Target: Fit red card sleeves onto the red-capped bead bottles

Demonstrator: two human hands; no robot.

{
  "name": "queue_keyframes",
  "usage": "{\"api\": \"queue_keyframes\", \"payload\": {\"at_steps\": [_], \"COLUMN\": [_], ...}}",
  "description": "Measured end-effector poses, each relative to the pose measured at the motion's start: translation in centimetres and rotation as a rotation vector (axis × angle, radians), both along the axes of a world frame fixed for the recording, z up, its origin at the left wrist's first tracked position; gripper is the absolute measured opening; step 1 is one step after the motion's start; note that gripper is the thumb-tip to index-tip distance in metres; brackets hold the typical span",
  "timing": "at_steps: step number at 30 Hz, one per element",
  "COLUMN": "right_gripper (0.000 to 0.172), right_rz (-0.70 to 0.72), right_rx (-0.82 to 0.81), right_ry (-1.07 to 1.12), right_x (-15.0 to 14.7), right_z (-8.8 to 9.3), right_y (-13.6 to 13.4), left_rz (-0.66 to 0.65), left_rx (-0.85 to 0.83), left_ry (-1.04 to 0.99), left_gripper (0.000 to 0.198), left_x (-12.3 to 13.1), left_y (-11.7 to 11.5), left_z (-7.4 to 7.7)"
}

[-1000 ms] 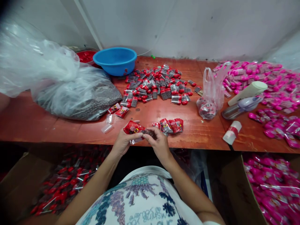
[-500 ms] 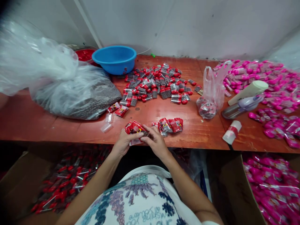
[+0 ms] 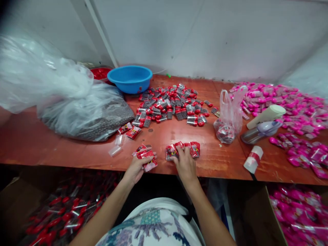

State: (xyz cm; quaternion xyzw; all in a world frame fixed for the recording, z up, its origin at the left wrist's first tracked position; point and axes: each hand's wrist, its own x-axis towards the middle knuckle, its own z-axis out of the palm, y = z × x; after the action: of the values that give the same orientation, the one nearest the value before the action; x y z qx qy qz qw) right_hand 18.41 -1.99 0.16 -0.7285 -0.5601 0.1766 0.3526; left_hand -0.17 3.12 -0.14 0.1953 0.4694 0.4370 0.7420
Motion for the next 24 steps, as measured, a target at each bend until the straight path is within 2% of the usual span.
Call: {"api": "queue_keyframes", "payload": {"at_steps": [2, 5, 8, 13, 16, 18, 19, 22, 24], "right_gripper": [0.032, 0.029, 0.029, 0.036, 0.032, 0.027, 0.027, 0.038, 0.045], "right_rz": [0.082, 0.282, 0.382, 0.553, 0.674, 0.601, 0.487, 0.35, 0.308], "right_rx": [0.021, 0.027, 0.03, 0.042, -0.045, -0.155, -0.198, -0.217, -0.233], "right_ry": [0.033, 0.26, 0.379, 0.224, 0.104, 0.012, -0.069, -0.137, -0.154], "right_x": [-0.8, -3.3, -5.3, -5.8, -5.8, -6.1, -6.3, -7.5, -8.4], "right_z": [0.4, 0.8, 1.1, 1.6, 1.8, 1.8, 1.7, 0.9, 0.1], "right_y": [0.9, 2.7, 4.6, 7.8, 11.2, 14.1, 15.7, 19.6, 21.1], "left_rz": [0.055, 0.14, 0.203, 0.183, 0.24, 0.298, 0.325, 0.389, 0.402], "left_rx": [0.048, 0.122, 0.168, 0.166, 0.085, 0.045, 0.033, 0.009, 0.002], "left_ry": [-0.001, 0.004, -0.012, -0.058, -0.082, -0.091, -0.095, -0.112, -0.12], "left_gripper": [0.052, 0.051, 0.046, 0.04, 0.029, 0.025, 0.023, 0.018, 0.016], "left_x": [0.1, 0.4, 0.2, -1.4, -2.2, -2.7, -2.9, -3.3, -3.5], "left_y": [0.4, 0.8, 1.2, 2.2, 3.0, 3.5, 3.7, 3.8, 3.6], "left_z": [0.1, 0.8, 1.5, 1.7, 1.3, 1.2, 1.1, 1.2, 1.3]}}
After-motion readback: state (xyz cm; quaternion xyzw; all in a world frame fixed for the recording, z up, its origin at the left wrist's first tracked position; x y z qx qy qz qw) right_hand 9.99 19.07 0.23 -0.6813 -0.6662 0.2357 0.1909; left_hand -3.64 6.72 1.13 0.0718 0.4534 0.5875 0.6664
